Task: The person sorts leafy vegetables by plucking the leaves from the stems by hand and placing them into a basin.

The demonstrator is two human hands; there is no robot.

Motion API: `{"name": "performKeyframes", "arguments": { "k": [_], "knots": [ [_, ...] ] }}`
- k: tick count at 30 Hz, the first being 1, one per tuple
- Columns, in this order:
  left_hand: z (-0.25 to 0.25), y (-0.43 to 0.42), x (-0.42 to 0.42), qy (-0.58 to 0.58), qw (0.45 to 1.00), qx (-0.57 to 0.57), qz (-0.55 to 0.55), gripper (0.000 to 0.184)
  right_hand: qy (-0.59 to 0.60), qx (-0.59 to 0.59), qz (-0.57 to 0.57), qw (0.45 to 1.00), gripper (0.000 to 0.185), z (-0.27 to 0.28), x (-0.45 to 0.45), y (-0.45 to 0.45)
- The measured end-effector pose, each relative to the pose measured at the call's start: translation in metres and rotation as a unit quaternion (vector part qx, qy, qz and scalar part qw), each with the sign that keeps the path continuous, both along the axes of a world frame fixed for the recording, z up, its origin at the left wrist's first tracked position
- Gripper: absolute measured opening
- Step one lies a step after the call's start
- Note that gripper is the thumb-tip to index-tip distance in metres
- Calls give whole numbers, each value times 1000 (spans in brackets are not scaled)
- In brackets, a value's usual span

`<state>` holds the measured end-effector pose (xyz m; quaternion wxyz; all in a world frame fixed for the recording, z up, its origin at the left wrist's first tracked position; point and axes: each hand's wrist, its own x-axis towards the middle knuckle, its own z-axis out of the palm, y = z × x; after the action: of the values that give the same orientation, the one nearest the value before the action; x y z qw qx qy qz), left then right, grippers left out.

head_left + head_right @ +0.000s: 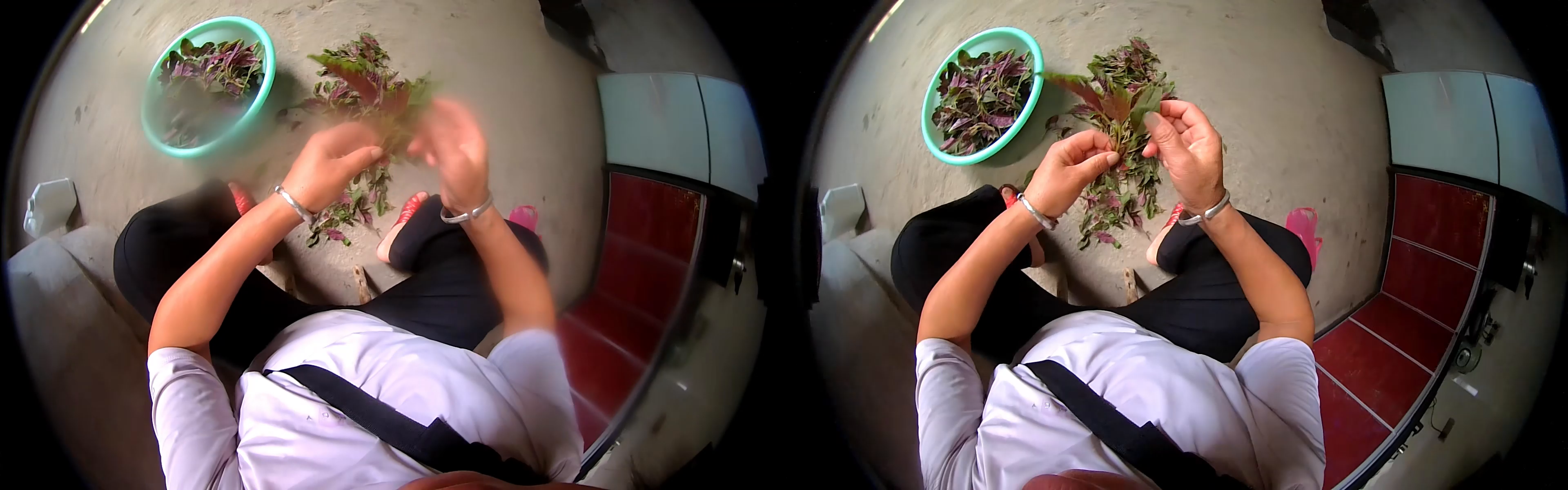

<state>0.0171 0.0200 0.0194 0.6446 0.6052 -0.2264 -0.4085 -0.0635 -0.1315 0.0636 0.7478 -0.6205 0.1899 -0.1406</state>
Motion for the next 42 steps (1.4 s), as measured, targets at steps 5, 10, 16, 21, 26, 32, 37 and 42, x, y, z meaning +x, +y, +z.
{"name": "performKeyframes", "arguments": {
  "k": [5, 10, 16, 21, 26, 32, 37, 42],
  "knots": [
    [7, -1, -3, 20, 998, 54, -5, 12, 29, 11, -18, 999, 19, -2, -4, -2],
    [-3, -1, -3, 52, 998, 19, 9, 14, 12, 39, 7, 999, 14, 3, -6, -5],
    [-12, 0, -3, 33, 999, 7, 18, 20, 43, 147, -6, 988, 15, 13, -9, -2],
    [1, 0, -3, -23, 1000, 6, 16, 20, 37, 140, -4, 989, 17, 15, -11, -4],
    [2, 1, -6, -183, 982, 18, 46, 17, 10, 81, 43, 996, 18, 10, -16, -6],
    [-9, 2, -8, -289, 954, 19, 74, 16, -8, -16, 29, 999, 15, 5, -15, 2],
    [-5, 0, -2, -398, 915, -12, 64, 20, -7, -24, 18, 1000, 15, 5, -16, 6],
    [6, 3, 0, -386, 921, 28, 42, 26, -8, -124, 33, 992, 16, 2, -19, 4]
  ]
}}
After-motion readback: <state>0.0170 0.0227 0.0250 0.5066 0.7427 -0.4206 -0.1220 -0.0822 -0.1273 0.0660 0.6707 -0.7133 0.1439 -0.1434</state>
